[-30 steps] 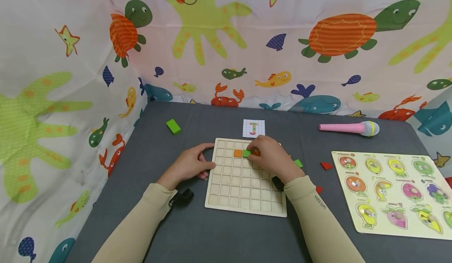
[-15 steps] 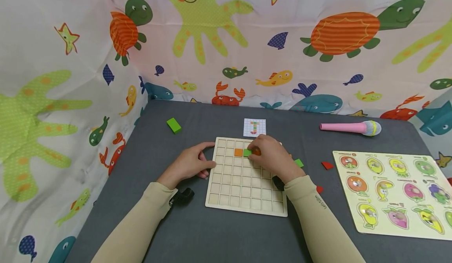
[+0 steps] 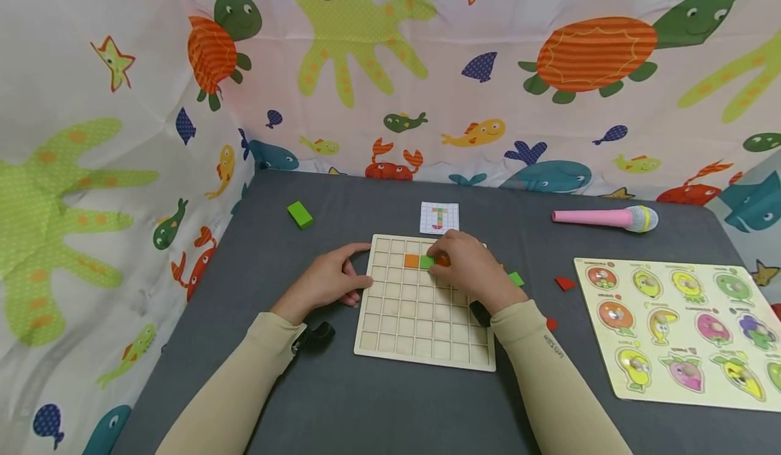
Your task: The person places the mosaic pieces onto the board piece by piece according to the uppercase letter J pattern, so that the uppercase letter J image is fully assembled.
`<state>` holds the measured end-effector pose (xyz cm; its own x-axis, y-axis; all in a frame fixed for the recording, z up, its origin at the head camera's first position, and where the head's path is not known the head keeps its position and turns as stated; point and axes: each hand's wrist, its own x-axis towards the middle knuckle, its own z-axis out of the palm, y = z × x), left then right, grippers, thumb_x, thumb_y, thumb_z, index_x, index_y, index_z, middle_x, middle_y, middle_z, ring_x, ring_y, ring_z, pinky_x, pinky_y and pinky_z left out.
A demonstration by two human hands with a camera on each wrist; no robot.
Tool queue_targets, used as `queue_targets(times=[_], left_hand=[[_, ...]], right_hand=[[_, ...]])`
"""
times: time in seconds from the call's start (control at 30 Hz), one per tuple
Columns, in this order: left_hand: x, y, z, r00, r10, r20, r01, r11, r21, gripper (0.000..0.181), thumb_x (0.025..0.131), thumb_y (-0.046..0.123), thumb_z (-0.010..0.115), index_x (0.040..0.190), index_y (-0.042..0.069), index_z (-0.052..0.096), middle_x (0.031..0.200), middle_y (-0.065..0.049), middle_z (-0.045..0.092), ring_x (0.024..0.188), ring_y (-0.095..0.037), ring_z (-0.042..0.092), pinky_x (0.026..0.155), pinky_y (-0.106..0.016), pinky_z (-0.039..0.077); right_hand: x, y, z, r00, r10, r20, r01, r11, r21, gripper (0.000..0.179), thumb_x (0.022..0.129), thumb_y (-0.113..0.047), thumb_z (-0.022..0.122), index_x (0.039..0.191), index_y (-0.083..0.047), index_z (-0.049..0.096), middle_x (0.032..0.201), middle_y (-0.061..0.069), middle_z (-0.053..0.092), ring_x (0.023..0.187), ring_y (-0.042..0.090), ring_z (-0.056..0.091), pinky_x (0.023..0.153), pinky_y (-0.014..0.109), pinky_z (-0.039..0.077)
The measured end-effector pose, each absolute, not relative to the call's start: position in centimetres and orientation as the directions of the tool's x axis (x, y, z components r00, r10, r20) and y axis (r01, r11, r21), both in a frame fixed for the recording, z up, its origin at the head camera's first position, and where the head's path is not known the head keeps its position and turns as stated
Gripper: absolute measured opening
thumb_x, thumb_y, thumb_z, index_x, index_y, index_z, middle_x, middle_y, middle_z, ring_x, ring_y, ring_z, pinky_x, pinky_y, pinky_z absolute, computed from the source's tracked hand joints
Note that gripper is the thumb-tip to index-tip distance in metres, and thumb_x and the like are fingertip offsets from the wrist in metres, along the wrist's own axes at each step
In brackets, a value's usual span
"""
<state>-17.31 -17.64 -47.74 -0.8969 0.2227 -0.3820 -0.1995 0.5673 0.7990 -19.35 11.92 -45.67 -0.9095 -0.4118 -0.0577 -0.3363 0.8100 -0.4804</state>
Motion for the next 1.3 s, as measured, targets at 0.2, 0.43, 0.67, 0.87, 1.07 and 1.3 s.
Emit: queue_targets(times=[0.2, 0.43, 0.67, 0.87, 1.07, 1.3], left_hand=[[-17.4, -17.5, -47.5, -0.892, 0.24, -0.382, -0.195, 0.559, 0.806, 0.077, 0.094, 0.021, 0.085, 0.162, 0.027, 0.05, 0.091, -0.013, 0.065, 0.067, -0.023, 0.076, 0.064, -0.035, 0.068], [-17.5, -17.7, -47.5, -0.896, 0.228, -0.381, -0.193, 0.573, 0.796, 0.078, 0.094, 0.022, 0.086, 0.162, 0.028, 0.049, 0.091, -0.013, 0.065, 0.067, -0.022, 0.076, 0.063, -0.035, 0.068], [-17.4, -17.7, -47.7, -0.893, 0.232, -0.386, -0.193, 0.578, 0.793, 0.077, 0.094, 0.024, 0.086, 0.162, 0.027, 0.05, 0.089, -0.013, 0.065, 0.067, -0.023, 0.075, 0.064, -0.035, 0.067], [-17.3, -17.6, -47.9, -0.893, 0.231, -0.386, -0.194, 0.577, 0.794, 0.077, 0.094, 0.024, 0.086, 0.162, 0.028, 0.049, 0.09, -0.013, 0.065, 0.067, -0.024, 0.075, 0.064, -0.036, 0.067], [-17.3, -17.6, -47.8, -0.893, 0.229, -0.388, -0.195, 0.58, 0.791, 0.077, 0.094, 0.024, 0.086, 0.162, 0.028, 0.049, 0.091, -0.013, 0.066, 0.067, -0.023, 0.076, 0.064, -0.035, 0.067], [-17.3, -17.3, -47.6, -0.889, 0.223, -0.401, -0.21, 0.58, 0.787, 0.077, 0.094, 0.023, 0.086, 0.162, 0.028, 0.05, 0.091, -0.013, 0.065, 0.068, -0.024, 0.075, 0.064, -0.036, 0.067]], right_hand=[[-18.2, 14.4, -44.0, -0.939, -0.333, -0.084, -0.234, 0.801, -0.55, 0.031, 0.099, -0.023, 0.08, 0.127, -0.008, 0.079, 0.121, 0.01, 0.073, 0.115, 0.032, 0.068, 0.101, 0.054, 0.061], [-16.4, 19.3, -43.3, -0.96, -0.259, -0.105, -0.173, 0.846, -0.504, 0.031, 0.1, -0.023, 0.078, 0.129, -0.009, 0.079, 0.126, 0.013, 0.073, 0.117, 0.035, 0.068, 0.103, 0.059, 0.06], [-13.7, 23.6, -44.2, -0.967, -0.228, -0.113, -0.148, 0.867, -0.476, 0.031, 0.098, -0.024, 0.082, 0.125, -0.01, 0.08, 0.123, 0.012, 0.073, 0.115, 0.033, 0.07, 0.101, 0.058, 0.059], [-11.8, 25.8, -44.5, -0.969, -0.234, -0.075, -0.176, 0.873, -0.454, 0.031, 0.095, -0.023, 0.085, 0.123, -0.01, 0.08, 0.119, 0.012, 0.074, 0.11, 0.032, 0.07, 0.097, 0.059, 0.061], [-11.2, 26.5, -45.0, -0.968, -0.244, -0.061, -0.19, 0.869, -0.457, 0.029, 0.093, -0.021, 0.087, 0.121, -0.012, 0.081, 0.118, 0.01, 0.074, 0.111, 0.031, 0.071, 0.098, 0.059, 0.06], [-10.4, 26.0, -46.0, -0.961, -0.277, 0.011, -0.254, 0.861, -0.441, 0.029, 0.091, -0.018, 0.088, 0.118, -0.011, 0.081, 0.113, 0.007, 0.074, 0.11, 0.031, 0.07, 0.097, 0.058, 0.06]])
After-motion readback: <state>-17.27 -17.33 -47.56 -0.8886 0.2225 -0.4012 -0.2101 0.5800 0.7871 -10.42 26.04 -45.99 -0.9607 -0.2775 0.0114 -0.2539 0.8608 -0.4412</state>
